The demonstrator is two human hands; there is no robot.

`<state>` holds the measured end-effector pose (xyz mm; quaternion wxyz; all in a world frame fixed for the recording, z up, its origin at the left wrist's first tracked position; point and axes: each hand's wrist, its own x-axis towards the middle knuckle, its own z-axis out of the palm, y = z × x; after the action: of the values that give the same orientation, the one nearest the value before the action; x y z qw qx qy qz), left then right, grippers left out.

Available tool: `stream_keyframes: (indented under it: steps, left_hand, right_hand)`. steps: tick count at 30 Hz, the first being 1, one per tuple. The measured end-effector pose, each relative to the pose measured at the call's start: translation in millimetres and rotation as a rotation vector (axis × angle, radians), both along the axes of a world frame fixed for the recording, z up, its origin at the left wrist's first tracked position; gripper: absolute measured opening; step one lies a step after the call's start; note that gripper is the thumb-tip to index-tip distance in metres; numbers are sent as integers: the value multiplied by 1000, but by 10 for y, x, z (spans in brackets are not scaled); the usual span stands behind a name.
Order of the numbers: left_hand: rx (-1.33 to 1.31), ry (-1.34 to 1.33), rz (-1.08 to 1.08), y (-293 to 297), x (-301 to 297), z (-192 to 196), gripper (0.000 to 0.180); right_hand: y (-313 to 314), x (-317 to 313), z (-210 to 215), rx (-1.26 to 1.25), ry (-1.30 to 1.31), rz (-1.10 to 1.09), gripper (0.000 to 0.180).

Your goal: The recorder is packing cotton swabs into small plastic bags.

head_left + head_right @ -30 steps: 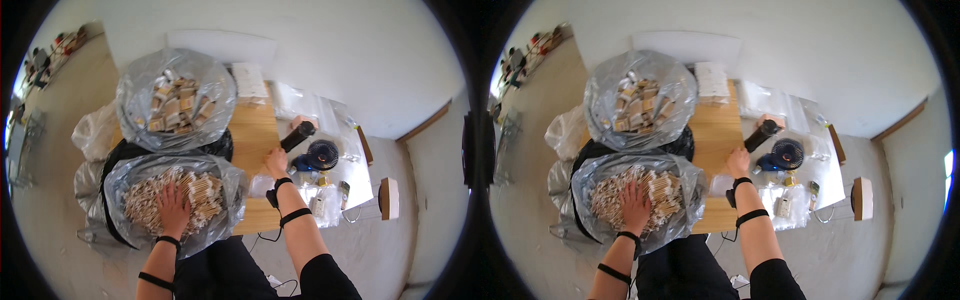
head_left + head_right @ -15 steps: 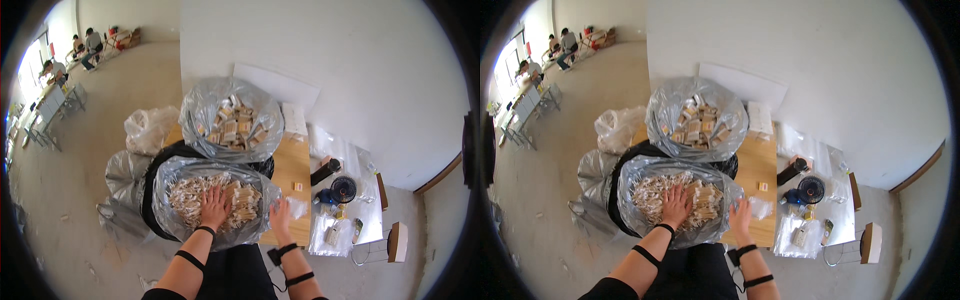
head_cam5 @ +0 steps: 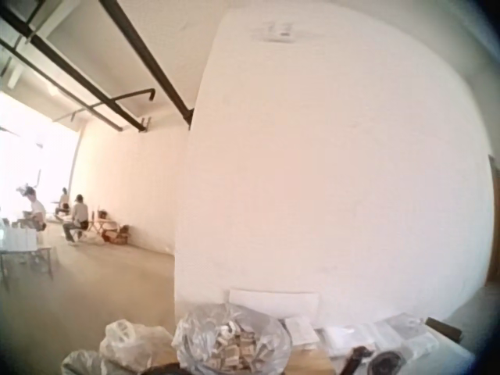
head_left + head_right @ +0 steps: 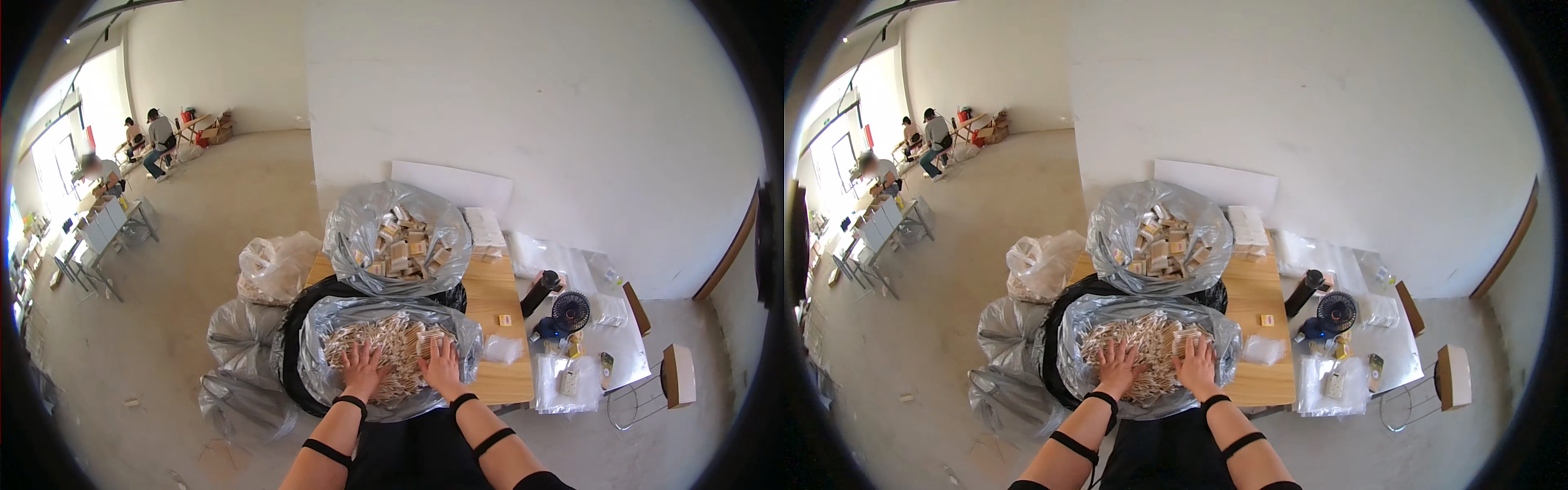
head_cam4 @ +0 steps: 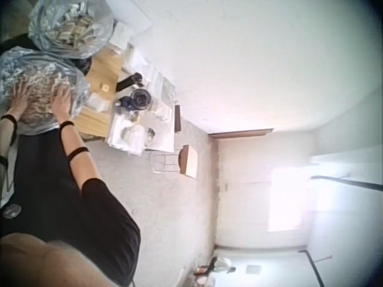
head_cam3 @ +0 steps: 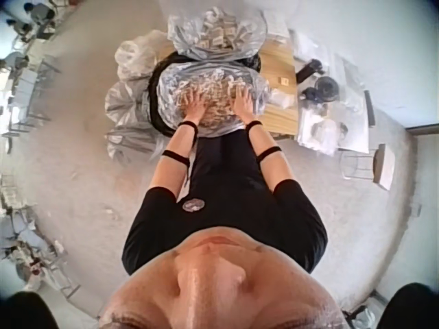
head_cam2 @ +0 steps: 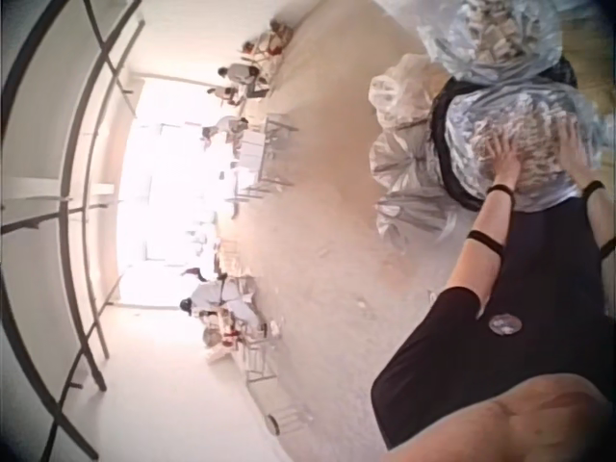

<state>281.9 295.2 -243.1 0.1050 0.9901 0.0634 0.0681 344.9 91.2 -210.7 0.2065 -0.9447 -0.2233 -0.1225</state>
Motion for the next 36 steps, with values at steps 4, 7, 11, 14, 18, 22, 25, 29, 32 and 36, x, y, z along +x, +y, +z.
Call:
stream_keyframes:
  steps: [4,7,11,14,18,22,25,29,32,36]
  left_hand:
    - [-84,127,100,135,-67,104,62]
    - [-86,73,110,225,-145,41,63]
    - [-77,93,135,290,-174,-52,63]
    - [-11,96,162,327,-112,-81,64]
    - [4,145,222,460,-47,62,62]
    - [-94,306,339,589,-31,259,63]
    - [-113,385,363,516,-43,284,66]
    - [-69,458,278,291,-69,257,69]
    - [-73,454,218,236,-37,260,69]
    - [-86,483,235,259,-11,292,72]
  right_hand:
    - [327,-2,-90,-164,194,-38,72]
    - [626,-133,-63,-266,161,58,70]
    - [778,-166,-76,-257,127,91,63]
    - [670,-44,-43,-275,82,97,58]
    - [415,156,-33,-304,157,29,55]
    - [243,184,-60,-300,247,-20,55]
    - [204,120,-36,-309,298,-48,58]
    - [25,85,-119,-263,285,-76,59]
    - [-127,124,-186,-194,260,-99,59]
    - [-176,136,-199,-219,239,-133,60]
